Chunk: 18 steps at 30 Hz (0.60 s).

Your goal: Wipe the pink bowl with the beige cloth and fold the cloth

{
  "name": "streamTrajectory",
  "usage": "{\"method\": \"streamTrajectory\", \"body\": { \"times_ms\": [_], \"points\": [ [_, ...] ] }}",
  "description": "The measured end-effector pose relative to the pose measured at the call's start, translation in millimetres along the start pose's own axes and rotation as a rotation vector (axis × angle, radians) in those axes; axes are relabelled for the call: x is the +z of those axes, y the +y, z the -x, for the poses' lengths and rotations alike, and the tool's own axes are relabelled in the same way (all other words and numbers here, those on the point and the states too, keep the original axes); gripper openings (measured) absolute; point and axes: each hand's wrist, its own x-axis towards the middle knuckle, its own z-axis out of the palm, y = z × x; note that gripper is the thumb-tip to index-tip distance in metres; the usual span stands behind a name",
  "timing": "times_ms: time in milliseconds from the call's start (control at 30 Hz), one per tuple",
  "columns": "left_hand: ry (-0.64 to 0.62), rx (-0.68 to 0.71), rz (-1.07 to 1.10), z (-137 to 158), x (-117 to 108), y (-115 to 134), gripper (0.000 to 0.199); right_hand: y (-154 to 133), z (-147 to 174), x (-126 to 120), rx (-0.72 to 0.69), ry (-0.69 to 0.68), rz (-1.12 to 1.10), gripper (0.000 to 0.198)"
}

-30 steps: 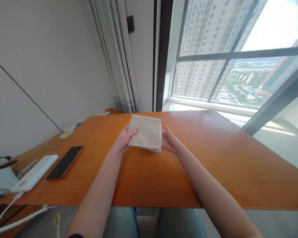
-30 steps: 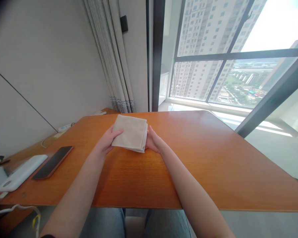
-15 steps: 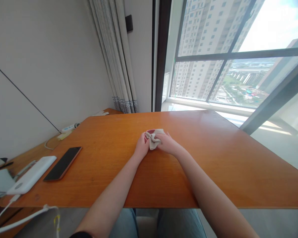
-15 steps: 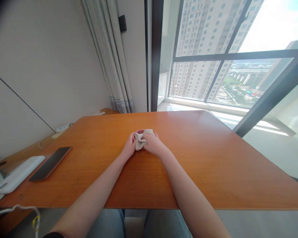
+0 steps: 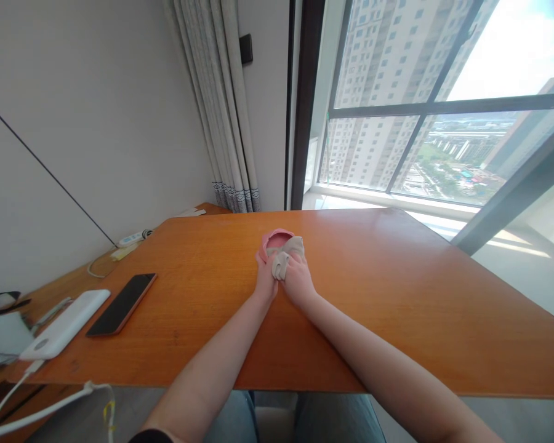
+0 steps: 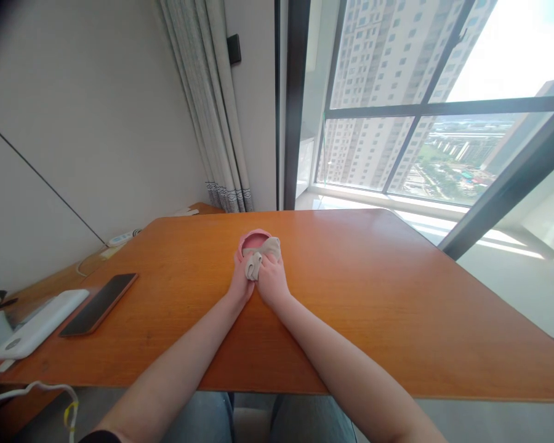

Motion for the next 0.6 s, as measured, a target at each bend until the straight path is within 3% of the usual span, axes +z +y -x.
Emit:
{"method": "streamTrajectory", "body": {
  "times_ms": [133,267,333,400,500,600],
  "points": [
    [0.043,0.104,-0.235,-19.2,-19.2,10.6,0.020,4.2,1.8,2.5,-0.104,-0.080,-0.002,0.022],
    [-0.069,0.112,-0.556,-31.5,-32.4,30.3,0.011,23.4,-2.5,-11.2,-0.362,-0.129,0.002,0.023],
    [-0.134,0.072,-0.651,-30.9,-33.3,35.3,0.013,31.6,-3.5,-17.5,-0.426,-0.144,-0.004,0.024],
    [-0.140,0.066,-0.628,-25.6,-30.0,32.4,0.027,36.9,-2.9,-19.9,-0.420,-0.140,0.001,0.023],
    [-0.108,0.088,-0.430,-13.6,-19.7,15.5,0.055,41.2,-0.7,-17.3,-0.325,-0.099,0.025,0.022],
    [-0.096,0.081,-0.351,-7.5,-11.8,-2.9,0.046,43.5,1.2,-12.6,-0.267,-0.071,0.014,0.020]
  ]
}}
